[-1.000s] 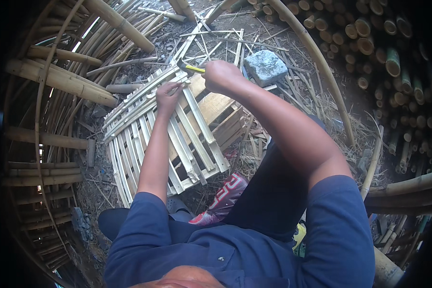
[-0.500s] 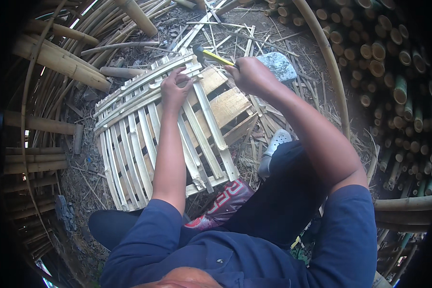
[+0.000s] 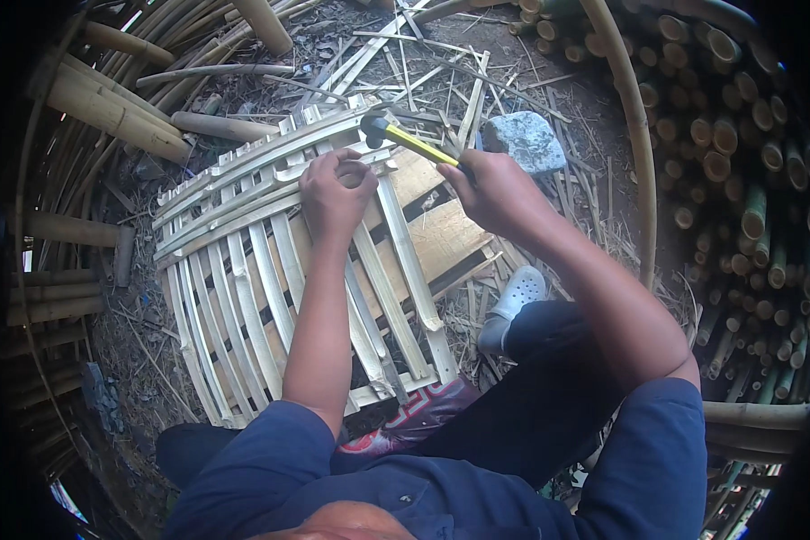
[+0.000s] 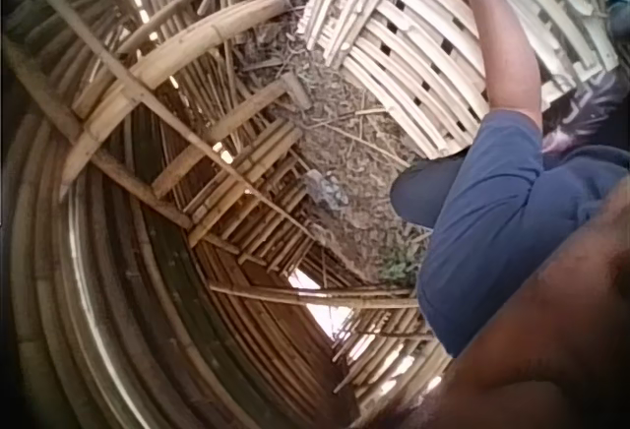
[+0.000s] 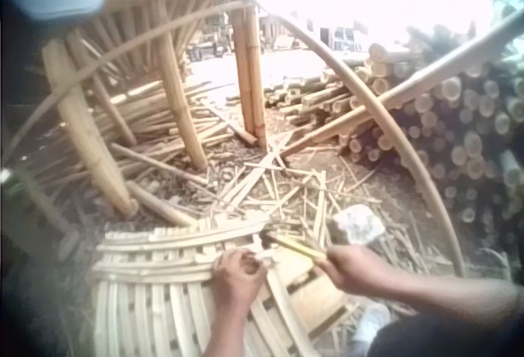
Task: The person hammers small nails into thin bamboo strips using a hammer to assemble a grate-like panel.
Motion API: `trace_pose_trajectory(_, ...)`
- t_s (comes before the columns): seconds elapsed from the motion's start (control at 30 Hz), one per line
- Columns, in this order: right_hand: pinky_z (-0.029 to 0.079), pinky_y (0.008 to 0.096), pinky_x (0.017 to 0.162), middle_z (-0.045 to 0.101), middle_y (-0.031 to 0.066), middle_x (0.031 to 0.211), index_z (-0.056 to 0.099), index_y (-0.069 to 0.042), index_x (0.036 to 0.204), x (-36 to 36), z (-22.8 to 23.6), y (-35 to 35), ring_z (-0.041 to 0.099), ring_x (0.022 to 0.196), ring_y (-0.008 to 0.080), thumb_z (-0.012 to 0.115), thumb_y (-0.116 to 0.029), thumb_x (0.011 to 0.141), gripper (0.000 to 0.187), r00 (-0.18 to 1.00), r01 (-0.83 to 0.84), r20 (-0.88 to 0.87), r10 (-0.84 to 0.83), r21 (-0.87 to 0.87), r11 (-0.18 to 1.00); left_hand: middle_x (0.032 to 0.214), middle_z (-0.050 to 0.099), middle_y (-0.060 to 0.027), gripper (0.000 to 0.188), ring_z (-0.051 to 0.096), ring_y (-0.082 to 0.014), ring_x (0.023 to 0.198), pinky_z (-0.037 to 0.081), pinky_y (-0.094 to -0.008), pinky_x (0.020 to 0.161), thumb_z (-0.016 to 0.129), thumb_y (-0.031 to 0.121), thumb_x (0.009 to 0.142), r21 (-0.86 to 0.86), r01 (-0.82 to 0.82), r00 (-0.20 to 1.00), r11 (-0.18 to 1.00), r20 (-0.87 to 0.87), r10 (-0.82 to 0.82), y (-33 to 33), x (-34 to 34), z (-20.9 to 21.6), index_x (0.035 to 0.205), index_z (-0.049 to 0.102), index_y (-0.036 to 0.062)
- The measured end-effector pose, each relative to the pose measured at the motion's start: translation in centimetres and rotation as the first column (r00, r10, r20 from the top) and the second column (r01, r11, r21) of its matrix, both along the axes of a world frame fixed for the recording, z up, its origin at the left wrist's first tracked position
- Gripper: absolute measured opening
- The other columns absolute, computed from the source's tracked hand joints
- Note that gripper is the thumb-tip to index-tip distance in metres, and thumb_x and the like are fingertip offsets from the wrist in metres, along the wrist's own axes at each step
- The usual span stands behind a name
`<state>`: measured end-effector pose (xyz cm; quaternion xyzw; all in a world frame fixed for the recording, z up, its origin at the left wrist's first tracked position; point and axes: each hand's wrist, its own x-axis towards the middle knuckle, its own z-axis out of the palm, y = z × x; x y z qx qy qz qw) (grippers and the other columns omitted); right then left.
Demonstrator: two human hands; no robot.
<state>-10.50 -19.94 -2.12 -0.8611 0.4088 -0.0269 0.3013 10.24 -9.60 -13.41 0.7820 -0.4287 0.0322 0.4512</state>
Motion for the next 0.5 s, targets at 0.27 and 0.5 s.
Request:
trace_pose_trajectory(0.27, 0.049, 0.0493, 0.065, 0.065, 0.0227, 0.071, 0.068, 0.004, 0.097, 0.16, 0.34, -0.24, 0.065, 0.065, 0.0401, 0.061, -0.032, 0.103, 0.037, 0.999, -0.031, 0.013, 0.031, -0.004, 1.000, 0.097, 0.074, 0.0008, 0.012, 0.063, -0.0221, 0.109, 0.045, -0.0426, 0.104, 0.079, 0.017, 0.072, 0.040, 0.003, 0.999, 0.999, 0.049, -0.005, 0.23, 0.18, -0.03, 0.083, 0.075, 0.0160)
trace_pose_trajectory(0.5, 0.049, 0.0516, 0.066, 0.065, 0.0238, 0.072, 0.067, 0.003, 0.098, -0.03, -0.31, -0.09, 0.065, 0.069, 0.0446, 0.062, -0.031, 0.103, 0.034, 0.999, -0.039, -0.008, 0.039, 0.011, 0.999, 0.099, 0.073, -0.0012, 0.013, 0.062, -0.0248, 0.113, 0.044, -0.0426, 0.105, 0.082, 0.016, 0.069, 0.050, -0.013, 0.999, 0.999, 0.049, 0.011, -0.01, -0.13, 0.16, 0.080, 0.076, 0.0155)
